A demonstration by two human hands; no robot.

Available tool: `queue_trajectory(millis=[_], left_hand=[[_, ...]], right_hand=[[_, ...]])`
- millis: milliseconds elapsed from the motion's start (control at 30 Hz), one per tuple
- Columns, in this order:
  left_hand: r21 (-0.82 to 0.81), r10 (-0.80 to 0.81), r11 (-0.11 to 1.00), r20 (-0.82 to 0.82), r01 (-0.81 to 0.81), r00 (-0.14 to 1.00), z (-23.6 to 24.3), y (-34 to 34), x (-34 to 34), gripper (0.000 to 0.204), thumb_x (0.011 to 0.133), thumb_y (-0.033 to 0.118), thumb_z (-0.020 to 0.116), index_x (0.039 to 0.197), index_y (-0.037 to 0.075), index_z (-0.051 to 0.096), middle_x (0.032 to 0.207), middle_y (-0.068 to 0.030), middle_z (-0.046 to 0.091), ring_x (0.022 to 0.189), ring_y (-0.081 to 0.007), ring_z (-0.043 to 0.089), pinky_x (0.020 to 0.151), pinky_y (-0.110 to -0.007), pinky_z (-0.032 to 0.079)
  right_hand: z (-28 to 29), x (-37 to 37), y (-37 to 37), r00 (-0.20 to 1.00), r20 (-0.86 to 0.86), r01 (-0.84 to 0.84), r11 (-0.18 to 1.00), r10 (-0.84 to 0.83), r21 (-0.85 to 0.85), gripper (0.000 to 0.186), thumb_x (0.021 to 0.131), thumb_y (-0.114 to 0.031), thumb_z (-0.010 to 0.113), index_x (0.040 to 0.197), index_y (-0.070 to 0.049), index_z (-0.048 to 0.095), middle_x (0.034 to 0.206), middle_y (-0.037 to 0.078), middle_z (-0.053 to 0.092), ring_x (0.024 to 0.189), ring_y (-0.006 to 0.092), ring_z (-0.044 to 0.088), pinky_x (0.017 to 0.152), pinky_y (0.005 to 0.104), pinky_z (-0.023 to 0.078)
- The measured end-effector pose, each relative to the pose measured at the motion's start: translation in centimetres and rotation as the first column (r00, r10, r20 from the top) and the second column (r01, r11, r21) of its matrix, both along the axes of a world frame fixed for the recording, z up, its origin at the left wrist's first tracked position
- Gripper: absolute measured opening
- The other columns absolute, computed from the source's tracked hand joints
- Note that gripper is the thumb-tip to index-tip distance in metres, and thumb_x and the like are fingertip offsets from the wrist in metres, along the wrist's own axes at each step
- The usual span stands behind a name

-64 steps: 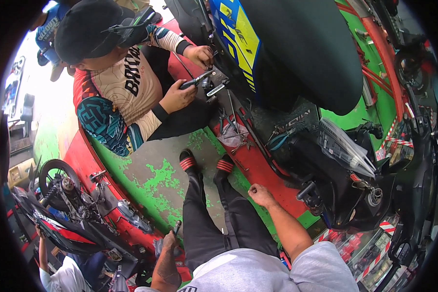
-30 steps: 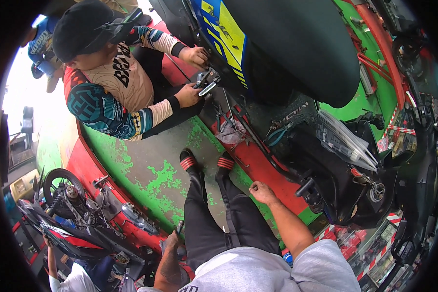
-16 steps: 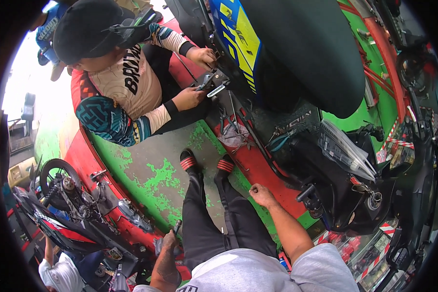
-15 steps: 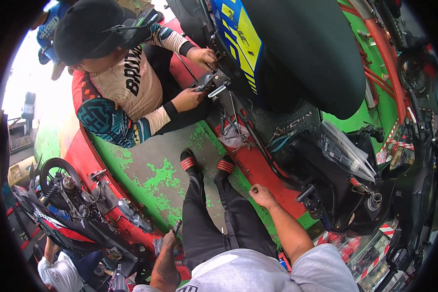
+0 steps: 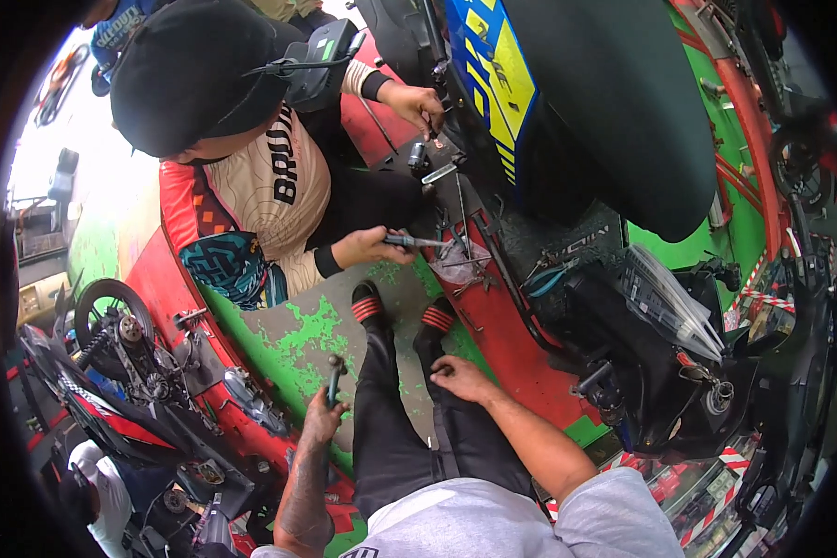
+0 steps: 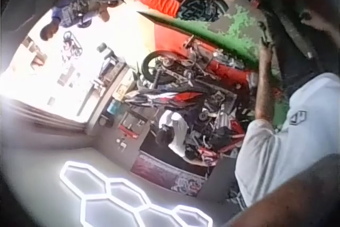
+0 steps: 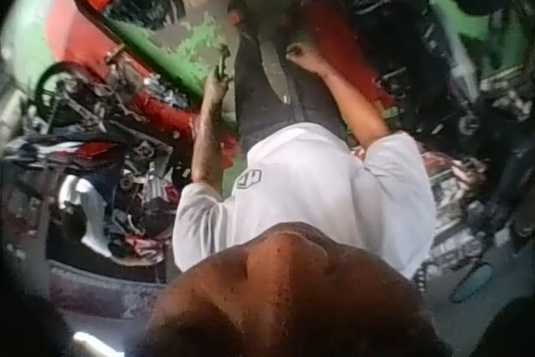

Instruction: The recorder is performing maintenance and repair on various parts of a motorcycle, including using power tools and hand tools to disassemble and reassemble components.

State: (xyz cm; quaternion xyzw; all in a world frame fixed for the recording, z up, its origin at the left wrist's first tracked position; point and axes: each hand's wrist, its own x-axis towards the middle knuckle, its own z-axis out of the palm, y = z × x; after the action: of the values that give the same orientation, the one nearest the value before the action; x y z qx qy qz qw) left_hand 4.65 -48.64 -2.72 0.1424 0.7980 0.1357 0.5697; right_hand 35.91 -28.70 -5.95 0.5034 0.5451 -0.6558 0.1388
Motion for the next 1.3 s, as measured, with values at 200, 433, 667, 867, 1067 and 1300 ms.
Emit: queue_trajectory(millis=[200,433,667,867,1067,1300], left_hand=[[0.169,0.083,0.975,0.317,-0.143,0.945,6.5,11.5,3.1,0.042,0.094,0.008,0.075,0.13,0.001,0.054,0.077,0.0,0.06,0.056,-0.0099,0.053,0.049,-0.029,0.042],[0.282,0.002,0.952,0.384,-0.119,0.923,8.2,15.5,6.7,0.042,0.096,0.009,0.075,0.132,0.002,0.053,0.073,0.0015,0.056,0.056,-0.0078,0.051,0.049,-0.027,0.041],[0.326,-0.037,0.944,0.266,-0.053,0.963,9.7,14.5,6.8,0.043,0.096,0.01,0.076,0.131,0.0,0.054,0.08,-0.006,0.068,0.059,-0.0114,0.058,0.055,-0.03,0.049],[0.347,-0.124,0.934,0.105,0.08,0.987,10.5,13.5,5.5,0.045,0.096,0.012,0.076,0.133,0.001,0.053,0.084,-0.01,0.068,0.065,-0.0158,0.061,0.061,-0.035,0.051],[0.326,-0.114,0.941,0.072,0.085,0.991,10.8,12.8,5.5,0.043,0.094,0.013,0.078,0.127,-0.001,0.054,0.073,-0.0078,0.062,0.06,-0.0145,0.06,0.056,-0.034,0.049],[0.263,-0.158,0.957,0.099,0.127,0.983,11.1,13.3,5.1,0.044,0.096,0.014,0.076,0.131,0.001,0.054,0.092,-0.014,0.073,0.08,-0.0239,0.07,0.074,-0.039,0.055]], right_hand=[[3.7,-5.6,-0.2,0.914,-0.266,0.152,0.867,-0.305,-0.474,0.057,0.099,-0.027,0.076,0.148,-0.01,0.055,0.123,0.002,0.064,0.113,0.0128,0.061,0.097,0.0305,0.051],[5.4,-5.9,0.3,0.646,-0.344,0.531,0.726,-0.681,-0.438,0.079,0.102,-0.034,0.07,0.164,-0.013,0.025,0.144,0.008,0.053,0.125,0.0164,0.054,0.104,0.0368,0.047],[1.5,-12.2,7.3,0.669,-0.566,0.676,0.711,-0.482,0.194,0.075,0.106,-0.029,0.063,0.162,-0.003,0.021,0.155,0.015,0.046,0.145,0.0261,0.044,0.12,0.0405,0.036],[1.5,-15.9,8.4,0.453,-0.634,0.813,0.582,-0.627,0.006,0.067,0.11,-0.036,0.056,0.157,0.002,0.029,0.157,0.018,0.045,0.148,0.0279,0.042,0.123,0.0395,0.033],[1.7,-14.3,8.3,0.389,-0.661,0.819,0.569,-0.642,-0.071,0.052,0.111,-0.041,0.051,0.149,-0.006,0.044,0.156,0.013,0.047,0.145,0.0243,0.044,0.122,0.0391,0.034],[1.8,-8.4,10.7,0.09,-0.509,0.872,0.315,-0.856,-0.376,0.03,0.109,-0.04,0.05,0.13,-0.018,0.052,0.133,0.006,0.063,0.128,0.0261,0.06,0.111,0.047,0.045]])
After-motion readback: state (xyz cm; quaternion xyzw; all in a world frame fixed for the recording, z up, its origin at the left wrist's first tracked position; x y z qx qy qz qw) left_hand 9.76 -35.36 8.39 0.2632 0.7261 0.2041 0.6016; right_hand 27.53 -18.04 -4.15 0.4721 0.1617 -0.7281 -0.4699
